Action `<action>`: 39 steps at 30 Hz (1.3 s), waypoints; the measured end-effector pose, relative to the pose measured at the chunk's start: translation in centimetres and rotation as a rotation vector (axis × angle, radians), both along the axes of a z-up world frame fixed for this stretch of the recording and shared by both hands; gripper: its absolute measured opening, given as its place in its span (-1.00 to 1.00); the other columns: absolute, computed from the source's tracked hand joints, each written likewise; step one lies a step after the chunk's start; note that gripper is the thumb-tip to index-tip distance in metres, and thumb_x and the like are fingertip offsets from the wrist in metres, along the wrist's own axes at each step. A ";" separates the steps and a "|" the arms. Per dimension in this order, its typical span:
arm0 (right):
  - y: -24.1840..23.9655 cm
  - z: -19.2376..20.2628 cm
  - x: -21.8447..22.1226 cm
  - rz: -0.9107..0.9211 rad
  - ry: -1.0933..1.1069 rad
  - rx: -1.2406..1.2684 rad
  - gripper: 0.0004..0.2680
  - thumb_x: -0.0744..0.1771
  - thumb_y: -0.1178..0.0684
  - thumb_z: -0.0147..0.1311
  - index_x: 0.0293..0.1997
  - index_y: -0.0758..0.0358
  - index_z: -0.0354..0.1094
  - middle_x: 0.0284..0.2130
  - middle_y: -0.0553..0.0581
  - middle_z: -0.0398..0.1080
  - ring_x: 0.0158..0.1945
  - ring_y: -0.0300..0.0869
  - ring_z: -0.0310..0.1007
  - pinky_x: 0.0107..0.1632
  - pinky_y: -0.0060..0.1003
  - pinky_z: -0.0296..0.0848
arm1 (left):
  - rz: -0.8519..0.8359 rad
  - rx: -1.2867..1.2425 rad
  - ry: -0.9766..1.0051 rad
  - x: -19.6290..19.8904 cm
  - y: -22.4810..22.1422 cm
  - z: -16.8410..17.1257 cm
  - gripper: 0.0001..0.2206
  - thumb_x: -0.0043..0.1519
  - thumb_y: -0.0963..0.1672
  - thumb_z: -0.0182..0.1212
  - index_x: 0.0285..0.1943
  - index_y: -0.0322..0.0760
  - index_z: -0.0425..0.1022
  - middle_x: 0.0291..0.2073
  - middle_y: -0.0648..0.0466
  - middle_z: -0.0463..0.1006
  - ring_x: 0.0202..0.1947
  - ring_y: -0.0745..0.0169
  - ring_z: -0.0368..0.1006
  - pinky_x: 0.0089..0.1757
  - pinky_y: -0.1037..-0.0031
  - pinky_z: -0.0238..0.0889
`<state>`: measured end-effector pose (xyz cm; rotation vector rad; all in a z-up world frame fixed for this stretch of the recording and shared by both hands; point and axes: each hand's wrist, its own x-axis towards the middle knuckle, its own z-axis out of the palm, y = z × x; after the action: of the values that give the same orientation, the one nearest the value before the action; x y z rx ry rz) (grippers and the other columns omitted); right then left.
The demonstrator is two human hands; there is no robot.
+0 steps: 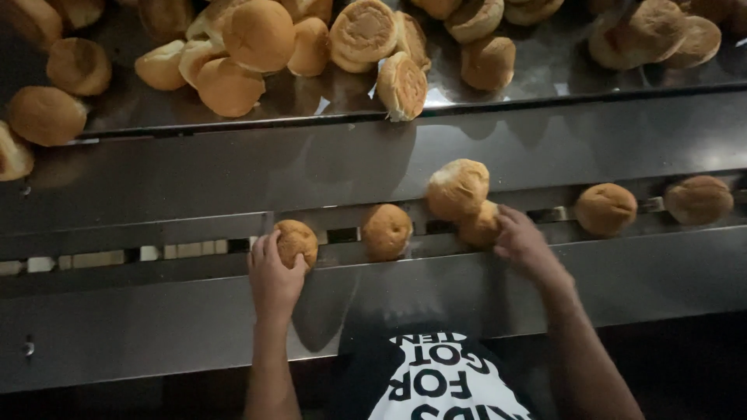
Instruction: The person repeatedly picks up round bread buns from a pile on a stainless steel conveyor belt and places them into designated slots on a lower belt. The hands handle the buns one at a time, orienting them before placement. The task continues throughout the clip with no other objects or tools used.
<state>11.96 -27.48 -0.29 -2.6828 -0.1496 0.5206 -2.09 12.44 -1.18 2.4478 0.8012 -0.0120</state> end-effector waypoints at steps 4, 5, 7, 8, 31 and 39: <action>-1.8 -0.7 2.5 -0.005 -0.196 -0.050 -0.65 0.34 0.14 0.17 0.28 0.40 0.36 0.21 0.43 0.35 0.37 0.24 0.24 0.34 0.10 0.25 | 0.027 -0.014 -0.047 0.0 -0.8 -0.4 -0.43 0.12 -0.14 0.31 0.37 -0.32 0.35 0.20 -0.26 0.36 0.21 -0.34 0.30 0.15 -0.14 0.20; 0.0 0.6 2.6 -0.013 -0.224 0.124 -0.49 0.27 0.09 0.28 0.38 0.32 0.22 0.27 0.45 0.25 0.33 0.32 0.23 0.29 0.17 0.27 | 0.015 -0.068 -0.098 0.1 -1.3 0.0 -0.44 0.10 -0.16 0.32 0.35 -0.35 0.36 0.19 -0.28 0.37 0.21 -0.37 0.31 0.14 -0.15 0.23; 1.7 -0.5 3.4 -0.021 -0.251 0.300 -0.33 0.21 0.03 0.39 0.48 0.24 0.08 0.32 0.47 0.15 0.29 0.39 0.22 0.24 0.24 0.29 | 0.003 -0.121 -0.152 0.4 -2.0 0.7 -0.44 0.09 -0.18 0.32 0.33 -0.38 0.36 0.18 -0.29 0.37 0.20 -0.39 0.32 0.13 -0.17 0.25; 1.8 -2.7 4.2 -0.024 -0.266 0.199 -0.26 0.17 -0.01 0.39 0.52 0.20 0.02 0.37 0.45 0.09 0.32 0.39 0.19 0.27 0.27 0.27 | 0.041 -0.162 -0.221 0.5 -2.1 1.0 -0.46 0.12 -0.18 0.31 0.34 -0.35 0.36 0.18 -0.26 0.37 0.21 -0.37 0.32 0.13 -0.14 0.26; 12.7 -1.9 -2.1 0.424 -0.283 0.043 -0.29 0.13 -0.20 0.44 0.41 0.03 0.18 0.17 0.34 0.27 0.25 0.19 0.29 -0.01 0.01 0.59 | -0.038 0.078 0.095 2.3 -1.9 -0.9 -0.42 0.19 -0.16 0.25 0.45 -0.24 0.22 0.38 -0.16 0.25 0.34 -0.28 0.20 0.08 -0.15 0.33; 11.8 -2.0 0.9 0.346 0.076 -0.411 -0.31 0.18 -0.49 0.28 0.39 -0.09 0.14 0.37 0.25 0.17 0.42 0.12 0.17 0.21 0.11 0.41 | -0.150 0.061 0.320 4.5 -4.2 1.5 -0.40 0.21 -0.05 0.27 0.47 -0.12 0.24 0.42 -0.11 0.18 0.37 -0.17 0.15 0.07 -0.11 0.35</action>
<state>12.87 -15.72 -2.26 -3.0441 -0.5457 0.8362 2.41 8.21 0.36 2.5947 0.7564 -0.4511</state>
